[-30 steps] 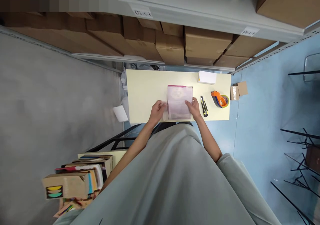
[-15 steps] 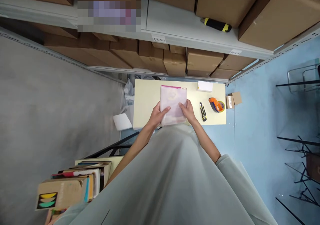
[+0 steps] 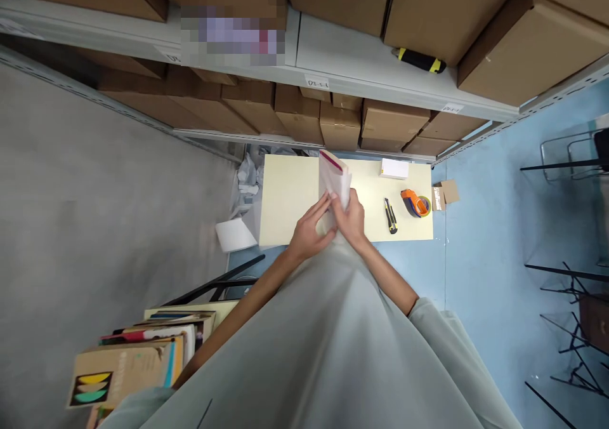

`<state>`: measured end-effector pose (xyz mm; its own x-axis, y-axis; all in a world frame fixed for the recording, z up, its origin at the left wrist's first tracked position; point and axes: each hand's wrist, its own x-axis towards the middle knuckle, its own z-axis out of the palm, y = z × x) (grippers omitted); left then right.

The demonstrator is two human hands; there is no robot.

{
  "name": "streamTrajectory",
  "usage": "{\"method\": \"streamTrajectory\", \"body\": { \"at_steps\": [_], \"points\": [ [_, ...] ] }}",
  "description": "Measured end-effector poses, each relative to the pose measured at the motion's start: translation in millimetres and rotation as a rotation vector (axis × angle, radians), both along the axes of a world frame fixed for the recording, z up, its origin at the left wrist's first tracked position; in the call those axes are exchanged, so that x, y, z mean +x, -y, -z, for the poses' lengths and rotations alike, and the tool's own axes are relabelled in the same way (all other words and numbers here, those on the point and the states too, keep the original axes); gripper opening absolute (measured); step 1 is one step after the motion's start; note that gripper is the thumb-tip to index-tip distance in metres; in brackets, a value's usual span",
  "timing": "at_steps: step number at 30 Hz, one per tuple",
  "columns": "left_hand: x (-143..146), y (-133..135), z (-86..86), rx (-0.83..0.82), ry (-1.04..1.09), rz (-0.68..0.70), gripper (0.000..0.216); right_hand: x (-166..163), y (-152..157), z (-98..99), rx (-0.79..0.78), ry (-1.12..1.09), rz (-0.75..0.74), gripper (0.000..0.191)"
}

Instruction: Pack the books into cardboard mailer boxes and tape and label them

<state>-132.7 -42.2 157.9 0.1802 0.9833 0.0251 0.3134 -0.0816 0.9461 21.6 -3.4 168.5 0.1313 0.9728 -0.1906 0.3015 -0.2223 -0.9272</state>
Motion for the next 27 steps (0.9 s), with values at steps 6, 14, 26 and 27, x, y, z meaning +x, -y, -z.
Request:
{"method": "streamTrajectory", "body": {
  "at_steps": [6, 14, 26, 27],
  "points": [
    [-52, -13, 21.7, -0.196, 0.112, -0.335, 0.075, 5, -9, 1.3, 0.042, -0.203, -0.091, 0.065],
    [-87, -27, 43.0, -0.743, 0.596, -0.323, 0.066, -11, -6, 4.7, -0.120, -0.278, -0.105, 0.072],
    [-79, -7, 37.8, -0.778, 0.726, -0.349, 0.073, -30, -25, 13.5, -0.068, -0.111, 0.050, 0.069],
    [-81, -6, 38.8, -0.776, 0.719, -0.356, 0.072, -32, -26, 16.2, -0.084, -0.128, 0.037, 0.069]
  ]
}}
